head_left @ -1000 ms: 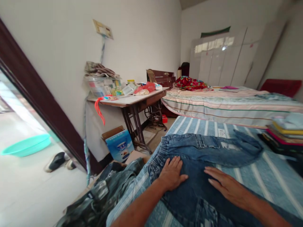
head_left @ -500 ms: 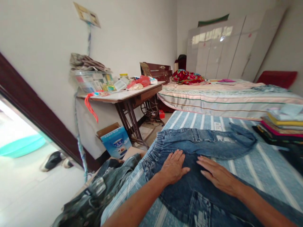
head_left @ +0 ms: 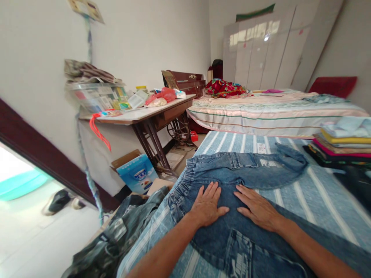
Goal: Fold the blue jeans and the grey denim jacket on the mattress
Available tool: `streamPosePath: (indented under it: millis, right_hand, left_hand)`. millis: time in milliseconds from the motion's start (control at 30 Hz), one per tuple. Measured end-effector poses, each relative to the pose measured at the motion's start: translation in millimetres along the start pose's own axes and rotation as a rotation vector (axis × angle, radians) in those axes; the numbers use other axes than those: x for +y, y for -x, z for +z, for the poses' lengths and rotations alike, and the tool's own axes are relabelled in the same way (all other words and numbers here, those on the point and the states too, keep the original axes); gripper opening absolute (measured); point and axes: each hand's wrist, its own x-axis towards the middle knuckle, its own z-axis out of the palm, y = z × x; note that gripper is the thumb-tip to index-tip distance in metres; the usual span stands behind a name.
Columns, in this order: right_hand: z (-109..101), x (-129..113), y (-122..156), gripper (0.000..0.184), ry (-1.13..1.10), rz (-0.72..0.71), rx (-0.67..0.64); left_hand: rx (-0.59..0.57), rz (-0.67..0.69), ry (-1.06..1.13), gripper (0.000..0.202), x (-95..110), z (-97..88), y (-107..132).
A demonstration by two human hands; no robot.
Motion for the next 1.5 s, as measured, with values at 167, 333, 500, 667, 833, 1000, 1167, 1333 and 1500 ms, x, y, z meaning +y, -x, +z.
streamPosePath:
  millis: [167, 333, 500, 667, 833, 1000, 1167, 1333, 1500]
  right_hand:
    - [-1.2, 0.6, -1.4, 0.058, -0.002, -0.006, -0.003]
    - [-1.1, 0.9, -1.6, 0.057, -0.006, -0.015, 0.01]
    - [-3.7, -1.5, -1.7, 0.058, 0.001, -0.011, 0.004]
    - [-5.5, -1.9, -2.5, 0.058, 0.002, -0.014, -0.001]
    - [-5.5, -0.3, -2.8, 0.058, 0.002, -0.02, -0.007]
    - [-7.1, -1.1, -2.5, 0.057, 0.001, -0.023, 0.004]
    - [-8.8, -2.3, -1.9, 0.056, -0.003, -0.029, 0.009]
    - [-10.9, -4.0, -2.7, 0.056, 0.001, -0.028, 0.005]
    - [-11.4, -3.9, -4.6, 0.058, 0.017, -0.023, -0.012]
  left_hand:
    - [0.002, 0.001, 0.009, 0.075, 1.4, -2.3, 0.9]
    - [-0.009, -0.021, 0.001, 0.072, 4.6, -8.6, -0.1]
    - [-0.026, -0.038, -0.003, 0.068, 4.6, -18.9, 3.0]
    - [0.054, -0.078, -0.05, 0.064, 0.7, -21.5, 25.6]
    - [0.025, -0.121, -0.101, 0.073, -3.1, -12.5, 48.0]
    - [-0.019, -0.148, -0.092, 0.073, -3.0, -11.9, 51.5]
    - [-0.013, -0.133, -0.01, 0.064, 10.4, -23.5, 33.1]
    - [0.013, 0.08, 0.058, 0.056, 29.1, -23.0, -9.1]
    - [-0.002, 0.122, 0.032, 0.058, 28.5, -5.7, -27.9]
